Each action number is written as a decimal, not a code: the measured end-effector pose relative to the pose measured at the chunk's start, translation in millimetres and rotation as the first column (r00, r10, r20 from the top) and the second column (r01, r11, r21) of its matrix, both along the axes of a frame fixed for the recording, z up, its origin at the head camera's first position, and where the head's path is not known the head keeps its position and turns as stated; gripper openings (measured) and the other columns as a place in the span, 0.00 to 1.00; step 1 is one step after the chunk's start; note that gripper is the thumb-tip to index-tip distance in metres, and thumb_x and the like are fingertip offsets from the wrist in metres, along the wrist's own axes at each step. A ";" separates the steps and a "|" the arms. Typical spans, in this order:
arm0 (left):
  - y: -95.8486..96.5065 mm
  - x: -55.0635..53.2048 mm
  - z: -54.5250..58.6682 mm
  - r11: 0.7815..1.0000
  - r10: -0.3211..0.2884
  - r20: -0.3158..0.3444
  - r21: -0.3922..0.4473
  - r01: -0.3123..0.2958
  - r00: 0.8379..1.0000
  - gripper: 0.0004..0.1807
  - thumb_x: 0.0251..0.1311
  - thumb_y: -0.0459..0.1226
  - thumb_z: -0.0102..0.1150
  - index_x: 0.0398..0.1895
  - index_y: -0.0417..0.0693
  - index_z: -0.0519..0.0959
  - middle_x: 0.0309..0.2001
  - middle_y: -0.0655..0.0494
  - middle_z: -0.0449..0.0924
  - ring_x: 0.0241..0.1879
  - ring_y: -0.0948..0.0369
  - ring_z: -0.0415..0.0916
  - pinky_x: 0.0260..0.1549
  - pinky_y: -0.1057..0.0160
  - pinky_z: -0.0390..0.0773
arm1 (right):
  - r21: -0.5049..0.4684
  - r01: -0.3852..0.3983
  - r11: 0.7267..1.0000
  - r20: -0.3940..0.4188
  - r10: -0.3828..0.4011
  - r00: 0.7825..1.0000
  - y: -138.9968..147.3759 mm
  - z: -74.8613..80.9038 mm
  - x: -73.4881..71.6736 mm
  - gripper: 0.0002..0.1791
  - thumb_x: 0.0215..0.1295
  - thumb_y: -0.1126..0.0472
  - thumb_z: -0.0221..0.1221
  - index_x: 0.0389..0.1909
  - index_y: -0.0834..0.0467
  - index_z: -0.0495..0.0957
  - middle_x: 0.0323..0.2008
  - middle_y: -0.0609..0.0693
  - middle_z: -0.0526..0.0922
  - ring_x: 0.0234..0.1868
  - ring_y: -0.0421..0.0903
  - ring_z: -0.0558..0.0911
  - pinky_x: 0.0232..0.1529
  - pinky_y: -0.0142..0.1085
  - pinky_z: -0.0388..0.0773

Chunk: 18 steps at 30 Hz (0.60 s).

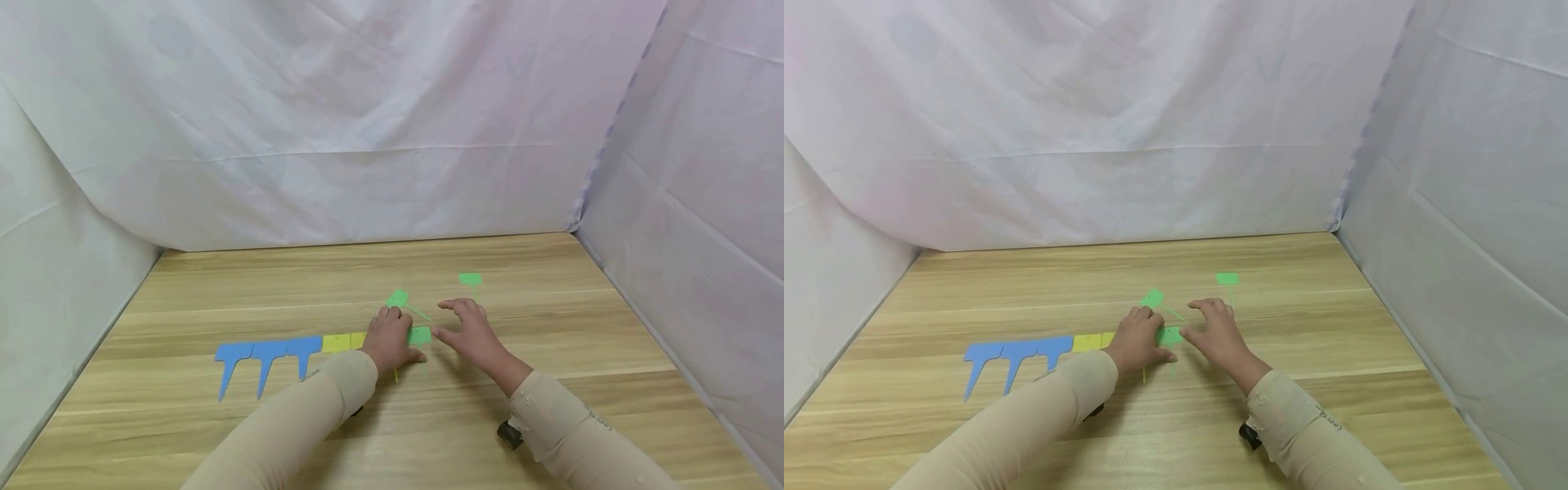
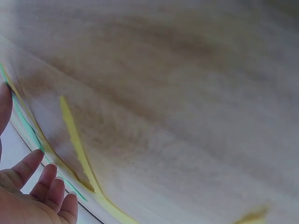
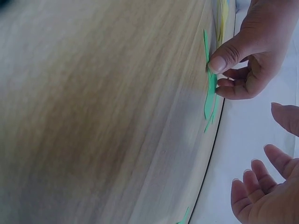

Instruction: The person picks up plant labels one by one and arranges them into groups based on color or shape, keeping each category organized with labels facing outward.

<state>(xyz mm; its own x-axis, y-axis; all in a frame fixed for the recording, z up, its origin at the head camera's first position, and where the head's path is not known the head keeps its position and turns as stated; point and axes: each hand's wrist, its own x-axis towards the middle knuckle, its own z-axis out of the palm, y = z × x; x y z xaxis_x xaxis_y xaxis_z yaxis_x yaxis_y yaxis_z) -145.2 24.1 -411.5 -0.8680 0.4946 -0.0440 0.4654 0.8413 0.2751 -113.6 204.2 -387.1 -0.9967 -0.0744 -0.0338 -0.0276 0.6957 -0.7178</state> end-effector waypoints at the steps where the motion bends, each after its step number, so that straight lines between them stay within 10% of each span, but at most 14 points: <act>1: 0.0 0.1 0.0 1.000 0.000 0.000 0.001 0.000 1.000 0.30 0.46 0.60 0.69 0.42 0.47 0.76 0.43 0.53 0.71 0.42 0.56 0.63 0.46 0.56 0.70 | -0.001 0.000 1.000 -0.001 0.000 1.000 0.0 0.0 0.0 0.29 0.63 0.58 0.63 0.64 0.60 0.69 0.66 0.62 0.61 0.66 0.62 0.59 0.59 0.59 0.64; 18: 1.5 -0.3 -1.4 1.000 0.000 0.000 0.008 0.000 1.000 0.31 0.46 0.60 0.70 0.43 0.48 0.75 0.42 0.54 0.71 0.41 0.57 0.62 0.43 0.58 0.70 | -0.007 -0.001 1.000 0.008 0.001 1.000 1.3 -0.1 0.4 0.29 0.64 0.58 0.63 0.64 0.60 0.69 0.66 0.63 0.61 0.67 0.63 0.57 0.61 0.60 0.62</act>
